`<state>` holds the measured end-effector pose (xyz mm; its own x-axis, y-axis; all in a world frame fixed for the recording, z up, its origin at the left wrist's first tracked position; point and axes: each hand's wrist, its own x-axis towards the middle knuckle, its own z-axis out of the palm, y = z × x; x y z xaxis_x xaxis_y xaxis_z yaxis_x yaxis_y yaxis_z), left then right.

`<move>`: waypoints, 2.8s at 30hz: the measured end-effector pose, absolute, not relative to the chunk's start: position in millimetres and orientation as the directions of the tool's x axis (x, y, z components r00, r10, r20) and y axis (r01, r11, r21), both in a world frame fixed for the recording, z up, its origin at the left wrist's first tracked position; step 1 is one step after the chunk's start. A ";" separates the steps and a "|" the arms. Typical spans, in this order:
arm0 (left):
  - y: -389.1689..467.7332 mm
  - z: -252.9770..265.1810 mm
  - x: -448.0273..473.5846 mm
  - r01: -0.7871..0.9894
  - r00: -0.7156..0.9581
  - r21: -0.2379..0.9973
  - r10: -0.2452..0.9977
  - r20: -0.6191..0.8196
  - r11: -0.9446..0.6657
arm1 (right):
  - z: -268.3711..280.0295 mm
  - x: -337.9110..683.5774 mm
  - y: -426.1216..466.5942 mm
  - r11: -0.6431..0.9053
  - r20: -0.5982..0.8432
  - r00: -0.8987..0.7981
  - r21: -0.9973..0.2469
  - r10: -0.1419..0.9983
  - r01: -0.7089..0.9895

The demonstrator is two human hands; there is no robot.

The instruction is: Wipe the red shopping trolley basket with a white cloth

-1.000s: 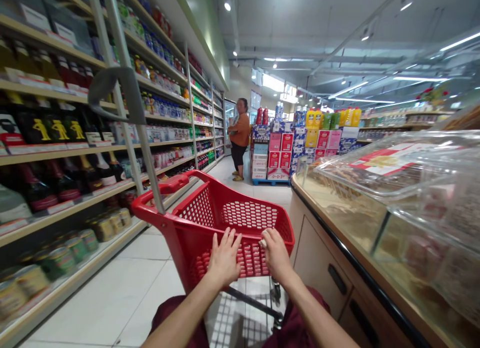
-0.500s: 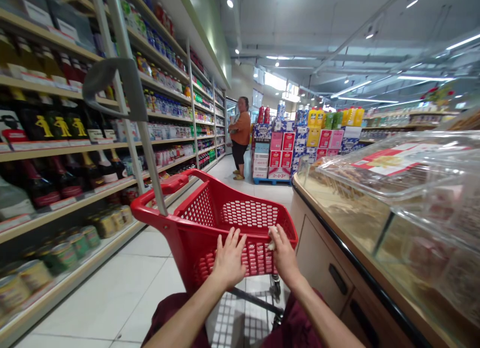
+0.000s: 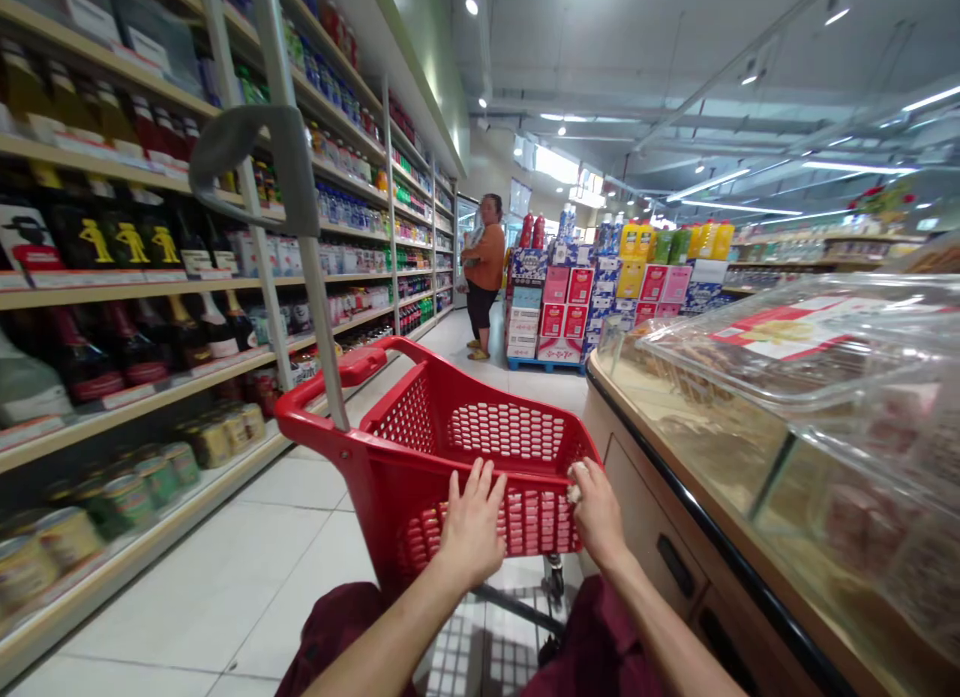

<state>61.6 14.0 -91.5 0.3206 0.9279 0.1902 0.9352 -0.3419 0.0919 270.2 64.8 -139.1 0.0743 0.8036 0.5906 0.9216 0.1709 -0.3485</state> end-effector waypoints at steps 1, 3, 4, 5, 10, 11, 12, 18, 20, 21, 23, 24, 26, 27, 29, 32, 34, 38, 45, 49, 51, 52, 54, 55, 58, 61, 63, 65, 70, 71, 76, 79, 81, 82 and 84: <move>13.5 -92.0 63.8 0.934 0.323 0.095 0.927 0.193 -0.345 | -139.2 259.8 63.5 0.217 0.598 0.025 -0.329 0.801 0.919; 13.1 -92.4 66.8 0.932 0.330 0.088 0.924 0.195 -0.352 | -136.6 236.5 62.1 0.317 0.603 -0.095 -0.273 0.792 0.908; 13.3 -91.8 66.8 0.931 0.338 0.078 0.921 0.194 -0.358 | -134.3 227.8 62.2 0.348 0.595 -0.142 -0.247 0.791 0.904; 13.9 -90.4 65.2 0.929 0.348 0.065 0.918 0.193 -0.366 | -132.1 223.4 62.8 0.365 0.584 -0.175 -0.224 0.793 0.904; 21.1 -71.8 32.7 0.965 0.253 -0.019 0.914 0.316 -0.261 | -134.3 266.0 69.4 0.311 0.540 -0.146 -0.227 0.829 0.923; 22.6 -67.8 24.4 0.975 0.215 -0.029 0.914 0.343 -0.219 | -137.2 278.1 70.5 0.268 0.541 -0.094 -0.252 0.836 0.930; 23.8 -64.6 17.4 0.980 0.194 -0.038 0.914 0.357 -0.194 | -140.1 286.7 71.2 0.220 0.544 -0.034 -0.280 0.838 0.934; 23.0 -64.6 11.5 0.977 0.214 -0.068 0.907 0.362 -0.203 | -146.1 227.4 67.9 0.390 0.654 -0.120 -0.285 0.747 0.876; 20.9 -66.7 12.3 0.974 0.228 -0.069 0.901 0.369 -0.218 | -142.9 198.7 66.4 0.495 0.694 -0.211 -0.237 0.688 0.836; 19.8 -67.4 11.3 0.970 0.240 -0.069 0.897 0.371 -0.231 | -141.2 191.9 66.0 0.511 0.702 -0.228 -0.221 0.675 0.831; 17.5 -68.2 7.9 0.963 0.267 -0.067 0.888 0.374 -0.262 | -139.3 195.7 65.6 0.465 0.692 -0.203 -0.213 0.693 0.859; 16.4 -68.6 6.5 0.960 0.275 -0.064 0.884 0.377 -0.272 | -139.4 203.6 65.6 0.413 0.680 -0.164 -0.221 0.715 0.883; 14.5 -69.6 6.3 0.960 0.274 -0.053 0.884 0.379 -0.275 | -141.6 220.0 66.1 0.307 0.667 -0.065 -0.252 0.742 0.918; 13.8 -70.3 7.6 0.962 0.267 -0.046 0.887 0.377 -0.271 | -143.1 223.8 66.5 0.279 0.670 -0.029 -0.268 0.741 0.922; 13.1 -71.6 11.3 0.964 0.257 -0.032 0.893 0.370 -0.264 | -145.5 215.9 66.8 0.315 0.692 -0.038 -0.279 0.721 0.907; 14.4 -70.1 9.8 0.951 0.293 -0.019 0.878 0.378 -0.309 | -143.3 175.4 65.5 0.505 0.728 -0.196 -0.232 0.657 0.831; 17.1 -64.4 -1.5 0.953 0.275 -0.009 0.857 0.436 -0.302 | -137.1 152.5 63.1 0.568 0.731 -0.261 -0.205 0.631 0.797; 23.6 -45.9 -37.5 0.991 0.117 -0.013 0.804 0.584 -0.134 | -127.6 158.4 56.4 0.461 0.677 -0.217 -0.202 0.704 0.864; 25.7 -43.0 -36.5 0.986 0.160 -0.046 0.814 0.558 -0.162 | -121.4 140.0 57.7 0.530 0.698 -0.239 -0.233 0.675 0.815; 23.1 -42.7 -36.5 0.969 0.192 0.023 0.806 0.561 -0.247 | -100.9 76.1 61.3 0.643 0.721 -0.295 -0.266 0.627 0.718; 21.2 -37.9 -49.2 0.963 0.168 0.069 0.785 0.596 -0.259 | -94.5 60.1 61.8 0.670 0.727 -0.308 -0.273 0.614 0.690; 20.0 -35.1 -57.1 0.967 0.143 0.077 0.767 0.626 -0.242 | -93.6 58.1 61.6 0.675 0.727 -0.313 -0.272 0.611 0.686; 17.0 -30.9 -71.9 0.978 0.120 0.051 0.741 0.661 -0.204 | -95.1 63.5 60.5 0.664 0.714 -0.321 -0.266 0.622 0.699; 15.4 -29.8 -77.3 0.980 0.132 0.025 0.743 0.656 -0.197 | -96.4 68.4 59.8 0.646 0.699 -0.318 -0.265 0.640 0.716; 12.5 -29.6 -83.4 0.976 0.190 -0.027 0.783 0.592 -0.216 | -95.9 78.2 58.1 0.581 0.650 -0.303 -0.264 0.697 0.770; 13.0 -28.9 -80.8 0.974 0.201 -0.028 0.795 0.573 -0.226 | -89.3 77.4 57.3 0.565 0.621 -0.327 -0.231 0.712 0.792; 13.9 -26.9 -79.9 0.973 0.201 -0.021 0.798 0.569 -0.230 | -87.1 83.5 57.5 0.547 0.594 -0.333 -0.221 0.732 0.807; 14.0 -24.9 -80.9 0.974 0.194 -0.012 0.804 0.562 -0.226 | -90.1 103.6 58.1 0.507 0.567 -0.310 -0.227 0.763 0.831; 13.7 -26.2 -75.6 0.980 0.171 -0.018 0.803 0.571 -0.196 | -109.6 169.6 57.7 0.323 0.560 -0.138 -0.246 0.817 0.914; 14.5 -28.1 -70.6 0.982 0.168 -0.024 0.801 0.574 -0.188 | -111.6 172.3 56.9 0.324 0.566 -0.138 -0.242 0.813 0.915; 24.0 -45.2 -35.2 0.981 0.189 -0.065 0.844 0.502 -0.181 | -106.4 130.4 57.0 0.474 0.637 -0.233 -0.236 0.734 0.848; 28.5 -55.1 -23.9 0.983 0.185 -0.094 0.873 0.451 -0.160 | -105.3 123.8 63.2 0.479 0.641 -0.216 -0.269 0.737 0.836; 28.9 -58.5 -22.8 0.982 0.187 -0.102 0.874 0.448 -0.157 | -111.5 143.4 66.7 0.484 0.635 -0.227 -0.265 0.738 0.834; 28.5 -59.7 -23.0 0.981 0.192 -0.102 0.874 0.446 -0.164 | -116.1 158.3 67.5 0.475 0.636 -0.221 -0.260 0.740 0.841; 27.0 -61.8 -22.5 0.981 0.195 -0.091 0.879 0.435 -0.173 | -125.1 189.6 67.0 0.419 0.642 -0.175 -0.251 0.747 0.873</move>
<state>-22.5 27.0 -61.8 0.1952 0.8793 0.4345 0.9808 -0.1727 -0.0911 189.6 67.0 -125.1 -0.1748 0.7469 0.6415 0.8725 0.4194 -0.2506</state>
